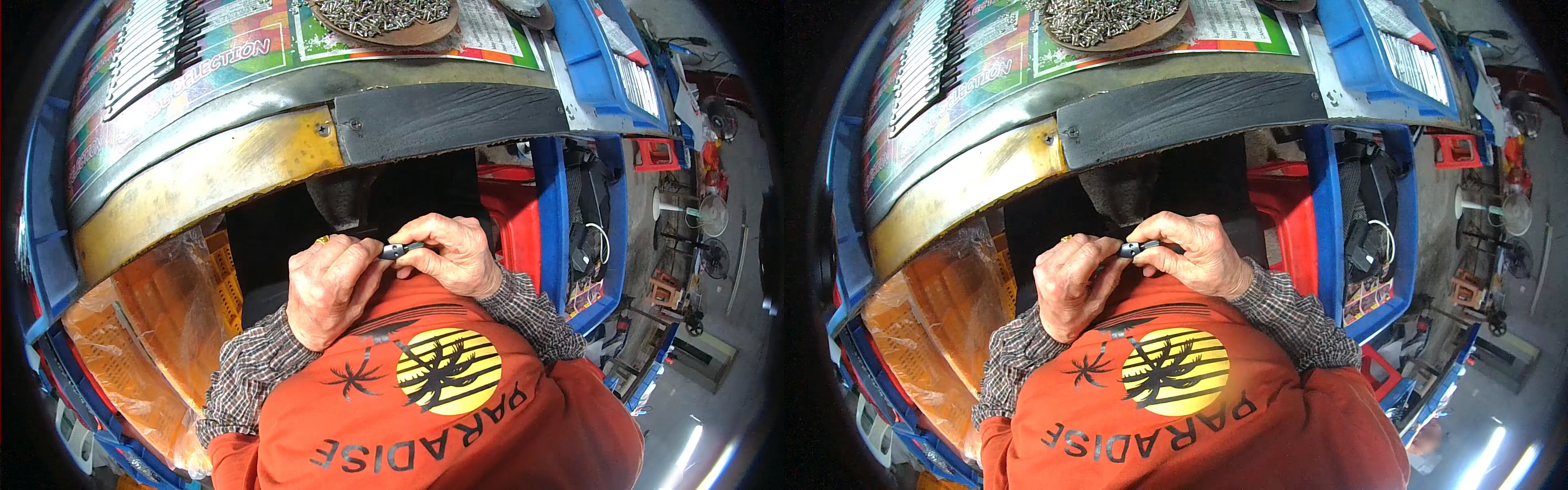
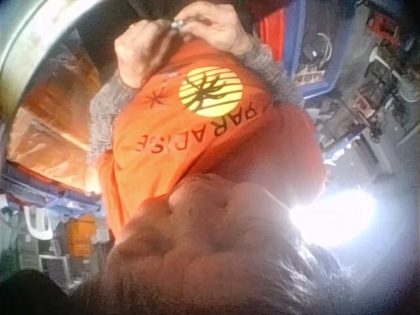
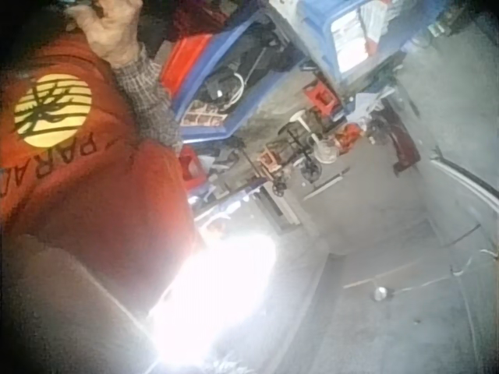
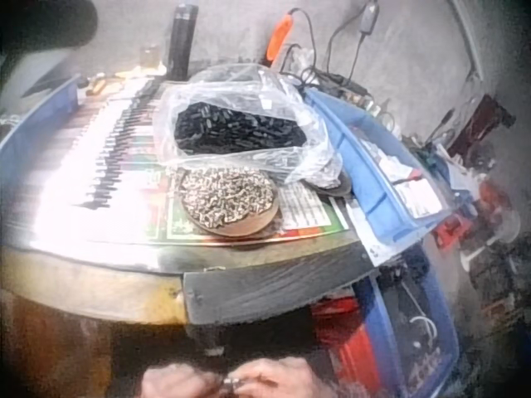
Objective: The person assembles small plastic and metal components by hand at a workbench.
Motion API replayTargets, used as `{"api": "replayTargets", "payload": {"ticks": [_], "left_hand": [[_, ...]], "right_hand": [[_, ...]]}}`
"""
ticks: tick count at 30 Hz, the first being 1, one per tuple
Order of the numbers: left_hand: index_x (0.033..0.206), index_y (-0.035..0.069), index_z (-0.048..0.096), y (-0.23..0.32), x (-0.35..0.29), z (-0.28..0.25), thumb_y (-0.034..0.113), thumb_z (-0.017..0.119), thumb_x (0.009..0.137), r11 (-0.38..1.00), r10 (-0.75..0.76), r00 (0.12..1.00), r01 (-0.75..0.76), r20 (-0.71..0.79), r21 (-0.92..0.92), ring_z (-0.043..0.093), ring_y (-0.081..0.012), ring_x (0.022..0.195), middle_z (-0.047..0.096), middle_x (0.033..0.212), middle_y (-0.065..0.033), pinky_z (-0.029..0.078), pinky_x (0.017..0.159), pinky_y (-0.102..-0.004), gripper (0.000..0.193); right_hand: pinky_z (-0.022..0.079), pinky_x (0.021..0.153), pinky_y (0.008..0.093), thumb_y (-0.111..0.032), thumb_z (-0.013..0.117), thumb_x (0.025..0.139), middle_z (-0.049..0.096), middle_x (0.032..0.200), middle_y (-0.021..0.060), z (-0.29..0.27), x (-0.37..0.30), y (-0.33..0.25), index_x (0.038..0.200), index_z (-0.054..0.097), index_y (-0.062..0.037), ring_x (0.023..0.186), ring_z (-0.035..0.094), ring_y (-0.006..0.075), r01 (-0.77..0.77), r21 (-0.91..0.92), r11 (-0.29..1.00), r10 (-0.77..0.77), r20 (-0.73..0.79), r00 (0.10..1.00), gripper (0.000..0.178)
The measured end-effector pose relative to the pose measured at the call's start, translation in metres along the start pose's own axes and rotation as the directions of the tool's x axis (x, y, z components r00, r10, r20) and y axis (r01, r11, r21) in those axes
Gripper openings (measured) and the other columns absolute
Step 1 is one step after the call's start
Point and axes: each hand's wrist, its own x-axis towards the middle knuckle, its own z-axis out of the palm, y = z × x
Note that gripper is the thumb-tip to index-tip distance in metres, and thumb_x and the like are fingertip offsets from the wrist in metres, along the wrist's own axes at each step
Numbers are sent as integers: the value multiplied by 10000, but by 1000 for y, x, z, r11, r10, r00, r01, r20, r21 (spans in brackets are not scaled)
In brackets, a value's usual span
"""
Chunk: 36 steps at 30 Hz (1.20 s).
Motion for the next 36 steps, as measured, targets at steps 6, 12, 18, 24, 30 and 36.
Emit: {"api": "replayTargets", "payload": {"ticks": [6, 12, 18, 24, 30, 36], "left_hand": [[867, 46, 618, -2, 8, -3, 11, 748, 642, 994, 86, 995, -83, -41, 71, 599, -207, 591, 604, 710, -62, 453, 507, -299, 262], [860, 44, 610, 2, 18, -10, 3, 734, 632, 985, 128, 992, -125, -20, 115, 587, -213, 574, 591, 706, -68, 445, 491, -309, 262], [866, 41, 607, 11, 35, -27, 2, 728, 647, 977, 171, 985, -165, -32, 136, 575, -216, 564, 583, 699, -70, 440, 498, -317, 254], [860, 24, 608, 16, 49, -43, -11, 733, 649, 972, 180, 977, -158, -114, 176, 574, -228, 568, 577, 692, -76, 447, 501, -325, 248], [860, 27, 611, 17, 50, -59, -24, 731, 665, 970, 95, 982, -54, -165, 237, 531, -232, 528, 549, 652, -82, 420, 489, -331, 234], [862, 34, 603, 15, 48, -65, -14, 729, 631, 962, 78, 984, -32, -163, 272, 541, -243, 554, 527, 660, -80, 421, 495, -349, 267]], "right_hand": [[542, 603, 227, -18, 643, 855, 668, 836, 77, -4, 8, -3, 988, 607, 26, 686, 670, 119, 3, 29, 1000, -3, 4, 1000, 145], [530, 604, 227, -31, 651, 855, 659, 832, 72, -12, 14, -16, 1010, 620, 27, 690, 655, 111, 15, -48, 999, -14, 21, 1000, 168], [519, 612, 277, -48, 707, 794, 659, 832, 89, -31, 43, -48, 965, 637, 12, 684, 649, 176, 204, -260, 944, -187, 88, 978, 194], [494, 594, 293, -9, 708, 755, 654, 773, 109, -51, 81, -78, 899, 656, 4, 664, 630, 199, 261, -655, 709, -382, -46, 923, 154], [462, 685, 343, -60, 738, 709, 616, 874, 85, -60, 123, -69, 952, 654, -22, 796, 573, 246, 251, -846, 471, -521, -37, 853, 260], [453, 750, 367, -84, 762, 641, 567, 937, 76, -58, 134, -65, 1017, 657, -41, 875, 522, 261, 201, -893, 402, -472, -14, 882, 393]]}}
